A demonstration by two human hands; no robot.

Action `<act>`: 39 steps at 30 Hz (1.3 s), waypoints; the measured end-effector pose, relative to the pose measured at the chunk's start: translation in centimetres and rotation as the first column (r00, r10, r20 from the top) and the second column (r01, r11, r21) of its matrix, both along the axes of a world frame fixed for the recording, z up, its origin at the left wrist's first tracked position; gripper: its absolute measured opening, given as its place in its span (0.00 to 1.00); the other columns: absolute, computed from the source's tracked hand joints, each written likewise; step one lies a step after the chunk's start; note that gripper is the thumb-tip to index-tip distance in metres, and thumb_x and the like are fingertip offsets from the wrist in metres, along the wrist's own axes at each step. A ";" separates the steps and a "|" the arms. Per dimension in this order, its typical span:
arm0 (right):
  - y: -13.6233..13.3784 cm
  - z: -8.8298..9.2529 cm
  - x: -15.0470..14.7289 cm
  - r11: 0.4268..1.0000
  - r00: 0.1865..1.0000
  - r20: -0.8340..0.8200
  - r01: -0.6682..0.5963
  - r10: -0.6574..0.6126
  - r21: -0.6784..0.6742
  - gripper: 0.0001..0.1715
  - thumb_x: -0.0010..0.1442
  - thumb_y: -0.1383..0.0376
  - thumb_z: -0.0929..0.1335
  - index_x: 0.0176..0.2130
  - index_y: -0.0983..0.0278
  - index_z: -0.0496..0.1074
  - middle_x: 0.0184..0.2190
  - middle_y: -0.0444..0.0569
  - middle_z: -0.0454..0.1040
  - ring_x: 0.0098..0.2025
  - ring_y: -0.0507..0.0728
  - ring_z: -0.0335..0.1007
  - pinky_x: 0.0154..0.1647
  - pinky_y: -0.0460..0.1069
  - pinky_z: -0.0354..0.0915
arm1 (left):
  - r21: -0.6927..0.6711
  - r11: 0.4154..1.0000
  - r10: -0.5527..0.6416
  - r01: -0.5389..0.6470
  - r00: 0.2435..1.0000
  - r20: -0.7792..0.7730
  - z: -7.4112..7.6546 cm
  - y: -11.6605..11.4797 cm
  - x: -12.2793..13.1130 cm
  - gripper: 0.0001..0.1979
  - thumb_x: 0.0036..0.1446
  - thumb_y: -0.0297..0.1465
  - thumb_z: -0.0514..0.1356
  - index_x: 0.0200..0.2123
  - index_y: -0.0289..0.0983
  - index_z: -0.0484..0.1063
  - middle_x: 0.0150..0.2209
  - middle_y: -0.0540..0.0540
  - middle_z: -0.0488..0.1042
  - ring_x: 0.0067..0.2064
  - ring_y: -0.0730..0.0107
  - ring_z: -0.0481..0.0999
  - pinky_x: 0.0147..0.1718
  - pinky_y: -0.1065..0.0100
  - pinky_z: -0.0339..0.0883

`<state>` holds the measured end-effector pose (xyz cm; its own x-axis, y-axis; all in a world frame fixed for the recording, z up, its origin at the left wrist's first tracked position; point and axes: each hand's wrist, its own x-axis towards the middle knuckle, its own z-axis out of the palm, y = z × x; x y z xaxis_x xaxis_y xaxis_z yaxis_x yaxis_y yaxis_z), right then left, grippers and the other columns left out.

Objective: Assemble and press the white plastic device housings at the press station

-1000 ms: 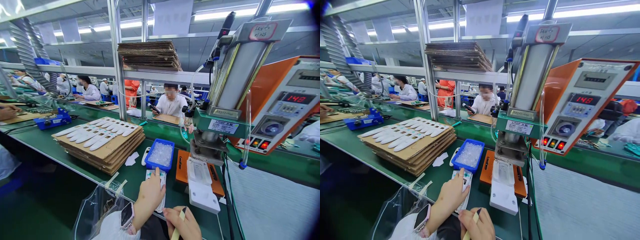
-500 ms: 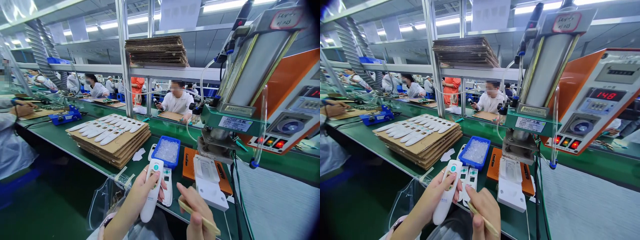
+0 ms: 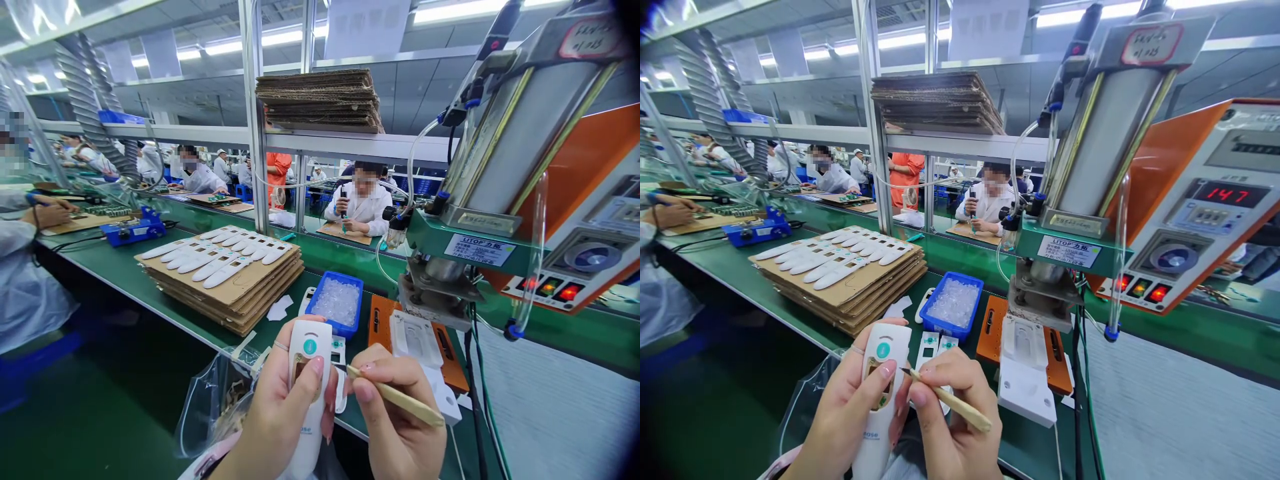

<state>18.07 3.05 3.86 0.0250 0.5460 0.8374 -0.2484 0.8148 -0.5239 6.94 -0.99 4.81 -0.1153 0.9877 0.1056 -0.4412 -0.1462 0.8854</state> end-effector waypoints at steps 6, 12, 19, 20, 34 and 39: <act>0.3 -0.5 -0.5 0.997 0.998 0.039 -0.044 0.042 0.059 0.07 0.64 0.72 0.64 0.42 0.62 0.67 0.28 0.45 0.72 0.31 0.51 0.69 0.31 0.49 0.67 | 0.011 0.999 0.048 -0.048 0.998 0.027 0.3 -0.3 0.3 0.32 0.55 0.44 0.62 0.60 0.48 0.54 0.22 0.54 0.71 0.21 0.72 0.68 0.22 0.71 0.66; 0.8 -0.8 -0.5 0.983 0.992 0.104 0.055 -0.075 0.177 0.13 0.61 0.76 0.64 0.45 0.63 0.67 0.28 0.45 0.73 0.30 0.52 0.69 0.32 0.52 0.67 | -0.009 0.992 0.129 -0.129 0.992 -0.013 -0.1 -0.3 0.0 0.33 0.53 0.46 0.62 0.59 0.49 0.56 0.25 0.53 0.72 0.22 0.70 0.69 0.23 0.70 0.67; 1.0 -0.6 -0.4 0.981 0.990 0.124 0.041 -0.065 0.192 0.12 0.61 0.76 0.64 0.43 0.63 0.67 0.30 0.45 0.73 0.31 0.51 0.69 0.36 0.52 0.67 | -0.041 0.985 0.163 -0.168 0.982 -0.098 0.1 -0.5 -0.1 0.33 0.54 0.47 0.62 0.60 0.50 0.55 0.26 0.52 0.73 0.23 0.71 0.70 0.24 0.71 0.67; 1.0 -0.5 -0.3 0.994 0.993 0.119 -0.014 0.000 0.110 0.10 0.62 0.75 0.64 0.41 0.62 0.67 0.29 0.44 0.72 0.31 0.50 0.68 0.36 0.51 0.66 | -0.057 0.985 0.156 -0.161 0.984 -0.085 0.2 -0.6 0.0 0.33 0.53 0.47 0.62 0.60 0.49 0.55 0.25 0.53 0.73 0.21 0.72 0.69 0.22 0.72 0.66; 0.8 -0.8 -1.1 0.924 0.940 -0.056 -0.341 0.336 -0.176 0.04 0.65 0.64 0.66 0.35 0.59 0.68 0.26 0.40 0.71 0.26 0.48 0.66 0.36 0.49 0.65 | -0.060 0.989 0.140 -0.137 0.989 0.052 -0.3 -0.1 0.2 0.34 0.52 0.48 0.61 0.59 0.46 0.54 0.24 0.52 0.73 0.17 0.72 0.68 0.15 0.72 0.65; 1.4 -0.9 -0.8 0.998 0.998 -0.011 -0.062 0.063 0.020 0.09 0.69 0.67 0.60 0.44 0.58 0.68 0.25 0.39 0.73 0.24 0.48 0.65 0.40 0.53 0.65 | -0.055 0.987 0.151 -0.149 0.987 0.047 -0.4 0.0 -0.4 0.37 0.50 0.53 0.60 0.59 0.44 0.53 0.21 0.51 0.72 0.16 0.68 0.68 0.15 0.70 0.64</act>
